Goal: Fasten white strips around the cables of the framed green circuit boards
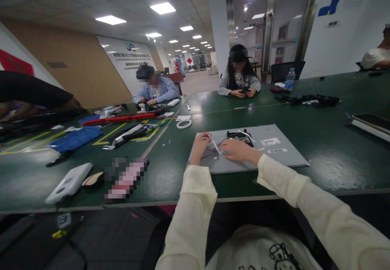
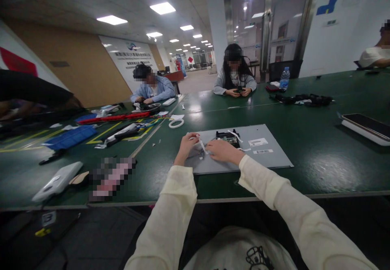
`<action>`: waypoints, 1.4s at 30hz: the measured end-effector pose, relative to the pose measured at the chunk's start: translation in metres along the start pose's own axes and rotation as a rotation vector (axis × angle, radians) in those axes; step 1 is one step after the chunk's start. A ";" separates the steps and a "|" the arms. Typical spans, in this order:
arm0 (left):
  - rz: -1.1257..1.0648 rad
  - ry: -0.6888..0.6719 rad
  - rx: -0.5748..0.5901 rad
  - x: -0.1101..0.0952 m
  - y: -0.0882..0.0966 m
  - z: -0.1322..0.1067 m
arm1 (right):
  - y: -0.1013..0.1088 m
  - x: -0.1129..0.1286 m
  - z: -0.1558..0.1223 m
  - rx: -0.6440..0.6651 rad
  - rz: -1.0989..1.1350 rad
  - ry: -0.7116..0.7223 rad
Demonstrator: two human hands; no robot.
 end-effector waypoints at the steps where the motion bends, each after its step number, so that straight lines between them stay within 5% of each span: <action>1: -0.003 0.004 -0.005 0.001 0.000 0.000 | -0.003 -0.002 0.000 0.000 0.001 -0.020; 34: 0.222 -0.149 0.197 0.002 -0.013 -0.006 | -0.014 0.014 -0.013 -0.064 0.082 0.042; 42: 0.131 -0.106 0.344 0.001 -0.014 -0.011 | -0.020 0.009 -0.015 -0.086 0.106 0.018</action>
Point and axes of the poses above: each hand's wrist, its own z-axis towards the middle knuckle, its own y-axis out of the back of the hand, x = y × z, the point moved 4 cm from there along z, towards the middle knuckle, and after that the axes turned 12 degrees about -x, right-handed, at the moved point
